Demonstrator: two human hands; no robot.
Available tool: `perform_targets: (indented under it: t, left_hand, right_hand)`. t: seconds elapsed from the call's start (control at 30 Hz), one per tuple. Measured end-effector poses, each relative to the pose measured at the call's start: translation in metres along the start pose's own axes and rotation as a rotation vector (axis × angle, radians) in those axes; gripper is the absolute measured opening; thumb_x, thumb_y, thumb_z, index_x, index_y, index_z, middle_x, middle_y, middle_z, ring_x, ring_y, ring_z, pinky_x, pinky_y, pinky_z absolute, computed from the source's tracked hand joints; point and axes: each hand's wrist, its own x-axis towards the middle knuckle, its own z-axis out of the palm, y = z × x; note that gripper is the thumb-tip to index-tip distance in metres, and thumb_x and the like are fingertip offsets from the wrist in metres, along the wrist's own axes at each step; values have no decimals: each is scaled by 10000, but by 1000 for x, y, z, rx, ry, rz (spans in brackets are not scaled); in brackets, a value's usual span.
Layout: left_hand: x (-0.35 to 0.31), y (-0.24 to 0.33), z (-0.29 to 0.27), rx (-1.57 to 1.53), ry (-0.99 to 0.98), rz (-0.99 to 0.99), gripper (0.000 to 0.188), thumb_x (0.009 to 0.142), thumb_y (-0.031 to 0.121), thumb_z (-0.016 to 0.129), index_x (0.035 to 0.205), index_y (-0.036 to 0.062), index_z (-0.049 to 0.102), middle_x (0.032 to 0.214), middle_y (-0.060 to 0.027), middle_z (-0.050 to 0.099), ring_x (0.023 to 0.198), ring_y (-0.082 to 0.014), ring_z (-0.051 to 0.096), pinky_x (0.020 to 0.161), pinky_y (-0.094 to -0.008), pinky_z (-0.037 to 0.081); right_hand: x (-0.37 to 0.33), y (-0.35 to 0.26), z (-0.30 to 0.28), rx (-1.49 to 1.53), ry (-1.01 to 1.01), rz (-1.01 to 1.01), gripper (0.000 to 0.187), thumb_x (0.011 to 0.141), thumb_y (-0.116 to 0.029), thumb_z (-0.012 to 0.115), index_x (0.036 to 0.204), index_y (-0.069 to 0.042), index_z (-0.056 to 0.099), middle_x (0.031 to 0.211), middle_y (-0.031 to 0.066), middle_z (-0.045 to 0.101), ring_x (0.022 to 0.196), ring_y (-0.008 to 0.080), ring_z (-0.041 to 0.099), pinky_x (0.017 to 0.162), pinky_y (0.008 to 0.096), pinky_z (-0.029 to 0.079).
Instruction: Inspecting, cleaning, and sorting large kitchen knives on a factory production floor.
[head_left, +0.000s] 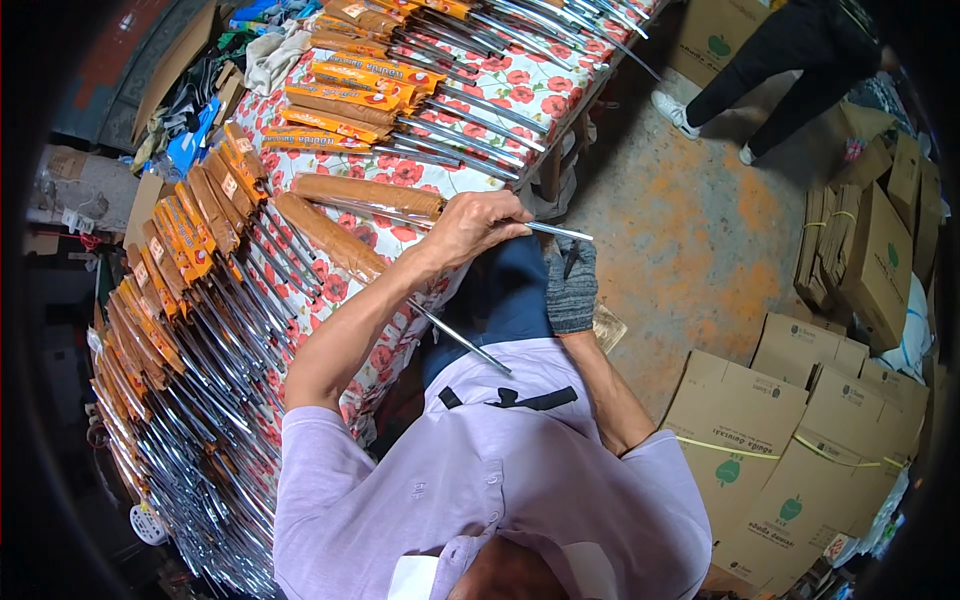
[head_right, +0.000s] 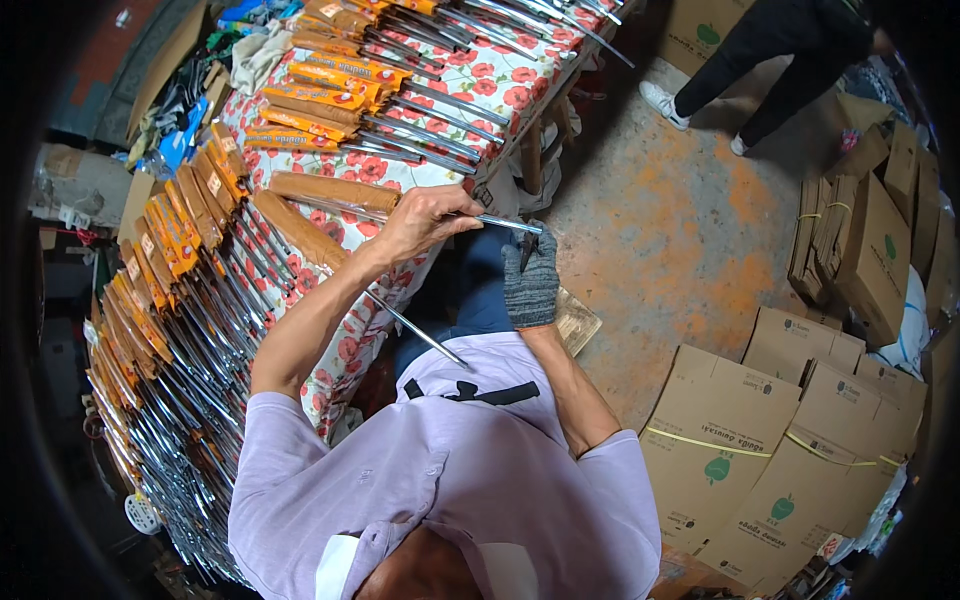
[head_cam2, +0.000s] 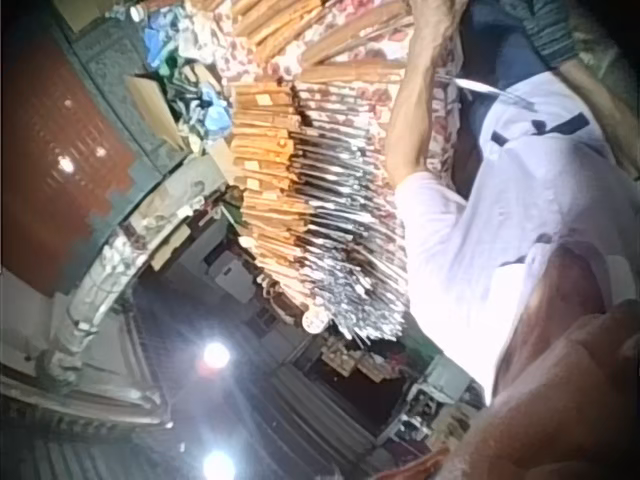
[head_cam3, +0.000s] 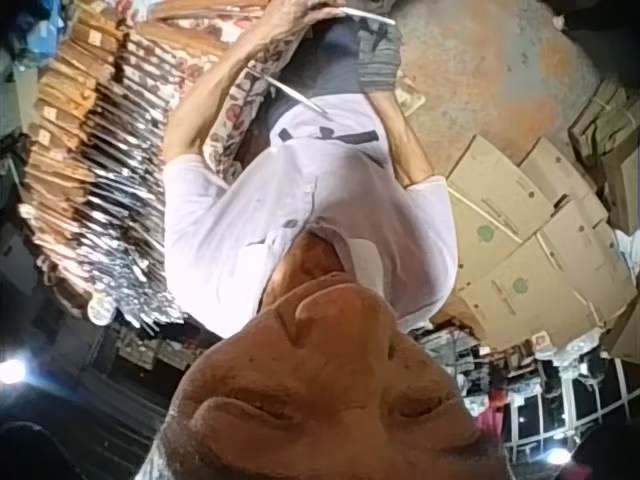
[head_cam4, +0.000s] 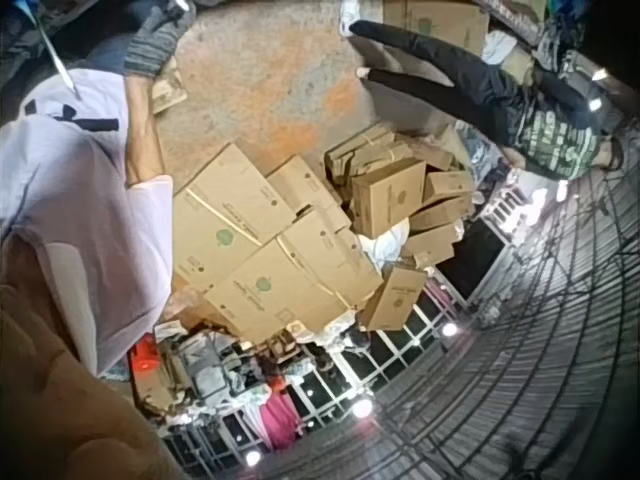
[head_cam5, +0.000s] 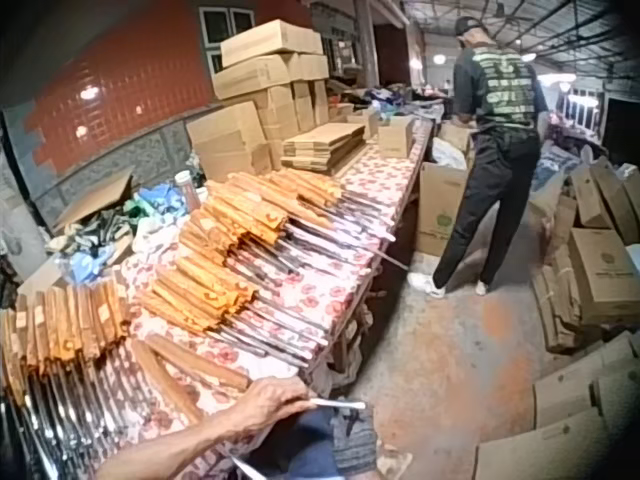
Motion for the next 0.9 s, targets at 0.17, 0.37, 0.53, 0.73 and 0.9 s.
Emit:
perform_targets:
  t: [0.17,0.37,0.53,0.73,0.9]
  left_hand:
    - [0,-2,1,1,-5,6,201,867,168,757,975,4,713,877,-107,703,792,-263,682,682,-364,531]
    - [-1,-5,4,6,3,29,199,860,163,760,972,5,716,877,-106,701,798,-270,682,690,-369,533]
    - [-2,-5,3,-1,5,31,193,859,158,760,968,5,717,874,-106,698,798,-274,682,690,-370,533]
    - [-4,-3,5,17,33,26,183,867,162,754,961,15,701,864,-102,688,791,-282,678,677,-378,528]
    - [-17,2,-1,53,-2,52,188,868,172,753,961,30,674,847,-101,671,771,-291,670,657,-386,521]
  right_hand:
    - [4,4,6,44,82,-111,376,965,-155,632,1284,13,524,1173,165,649,1076,283,637,947,354,491]
    - [7,8,2,63,48,-122,448,918,-161,709,1286,-6,506,1125,147,664,1000,258,669,893,351,515]
    - [8,8,2,87,52,-60,340,904,-144,716,1177,-19,556,915,106,673,845,230,678,792,336,535]
    - [8,5,3,25,97,-82,246,909,-138,702,1100,-32,588,833,97,660,777,232,671,760,338,540]
    - [-11,4,-3,103,5,-82,261,914,-144,695,1128,-24,605,911,120,659,830,240,664,801,339,535]
